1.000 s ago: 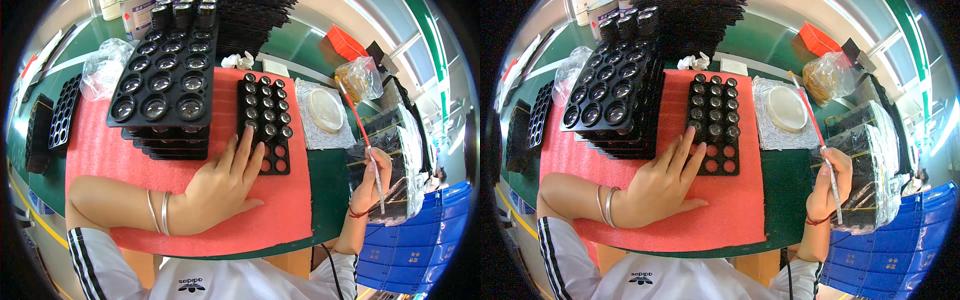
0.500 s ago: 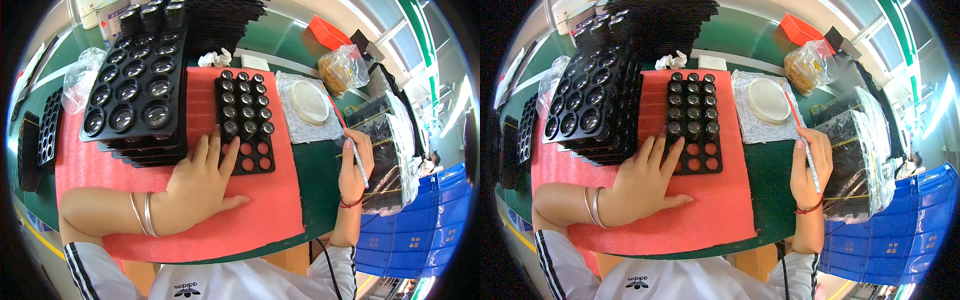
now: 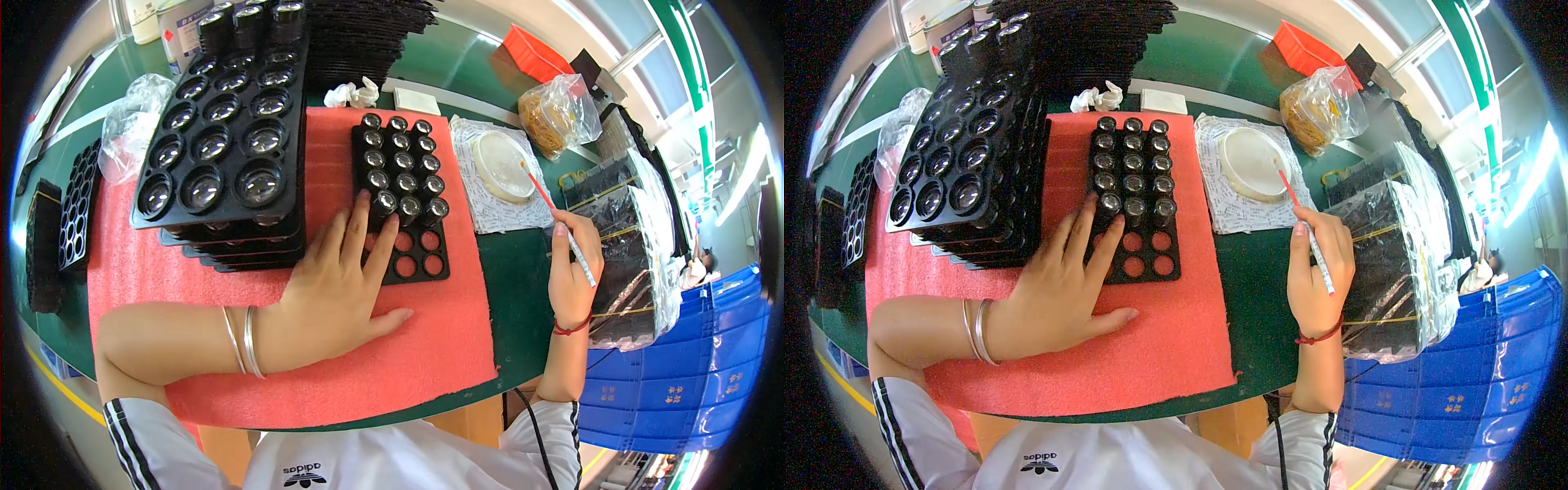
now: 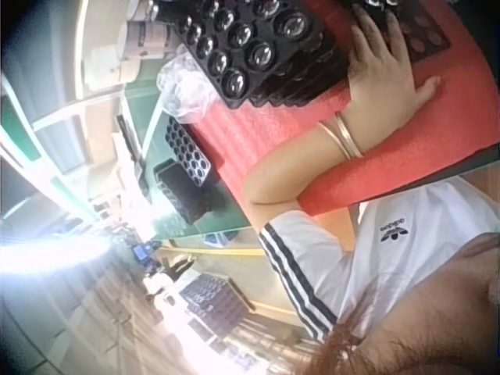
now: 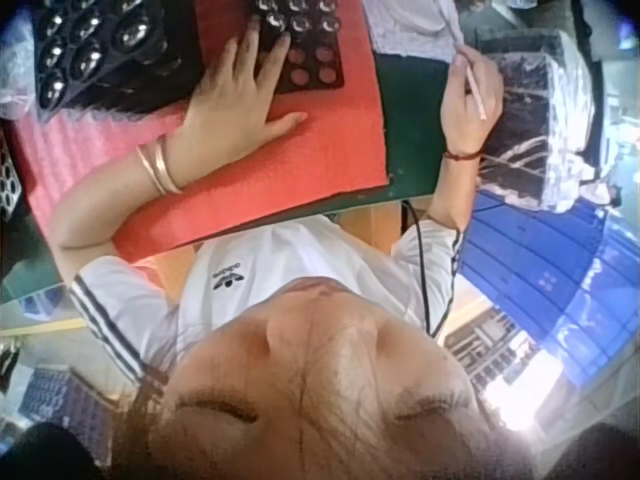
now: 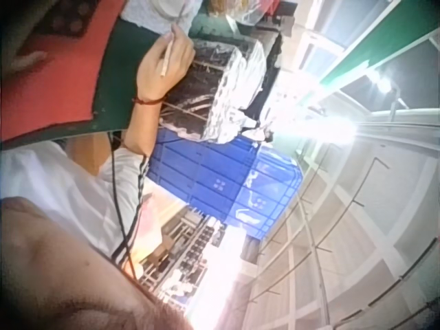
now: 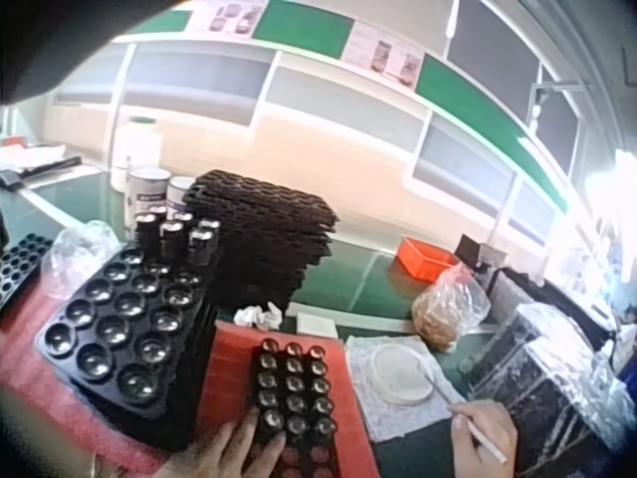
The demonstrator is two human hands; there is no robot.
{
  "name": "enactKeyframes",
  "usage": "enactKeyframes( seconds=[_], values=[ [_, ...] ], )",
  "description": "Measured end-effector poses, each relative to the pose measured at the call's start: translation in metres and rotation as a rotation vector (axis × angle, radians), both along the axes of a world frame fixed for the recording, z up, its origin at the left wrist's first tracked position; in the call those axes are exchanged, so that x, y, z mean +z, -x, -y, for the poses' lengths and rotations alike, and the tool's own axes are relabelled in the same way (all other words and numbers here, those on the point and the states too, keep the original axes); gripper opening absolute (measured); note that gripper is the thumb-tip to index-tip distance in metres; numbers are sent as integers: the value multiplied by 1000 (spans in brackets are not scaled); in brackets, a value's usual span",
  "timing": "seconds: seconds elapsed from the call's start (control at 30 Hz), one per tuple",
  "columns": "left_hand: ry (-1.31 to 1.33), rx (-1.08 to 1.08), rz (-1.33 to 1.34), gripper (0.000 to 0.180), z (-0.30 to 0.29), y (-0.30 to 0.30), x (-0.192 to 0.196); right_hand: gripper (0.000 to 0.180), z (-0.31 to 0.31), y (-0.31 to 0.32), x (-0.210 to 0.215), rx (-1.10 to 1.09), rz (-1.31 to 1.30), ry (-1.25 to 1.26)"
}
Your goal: Applying adhesive to lighting components using a brush and organizing them in trays on a factory assembly line.
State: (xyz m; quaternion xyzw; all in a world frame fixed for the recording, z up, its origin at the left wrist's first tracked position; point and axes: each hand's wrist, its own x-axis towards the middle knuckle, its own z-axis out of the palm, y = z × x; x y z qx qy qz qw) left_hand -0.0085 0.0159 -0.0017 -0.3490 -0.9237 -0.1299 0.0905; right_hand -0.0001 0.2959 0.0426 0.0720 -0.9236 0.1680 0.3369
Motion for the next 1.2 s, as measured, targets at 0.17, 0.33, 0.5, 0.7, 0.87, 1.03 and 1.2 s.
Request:
enactKeyframes(
  seconds=[0.17, 0.33, 0.5, 0.7, 0.87, 1.03, 1.2],
  values=[
    [-100, -21, 164, 86, -2, -2, 0, 11, 0, 0, 0, 11, 23, -5],
    [-207, -23, 263, 84, -4, -3, 6, 16, -1, -3, 1, 47, 96, 92],
    [-563, -305, 317, 74, -5, -11, 19, 25, -3, -2, 0, 87, 98, 207],
    [-1232, -318, 854, 50, -14, -9, 0, 31, -3, -4, -1, 44, 125, 323],
    [-1332, -198, 1023, 13, -13, -2, 1, 37, -4, -5, -1, 45, 73, 366],
    [-1390, -165, 1084, 19, -15, 6, -6, 37, 0, -7, -5, 174, -75, 559],
    [-1327, -159, 1036, 44, -16, 9, -3, 28, -7, -8, -5, 484, -3, 1018]
  ],
)
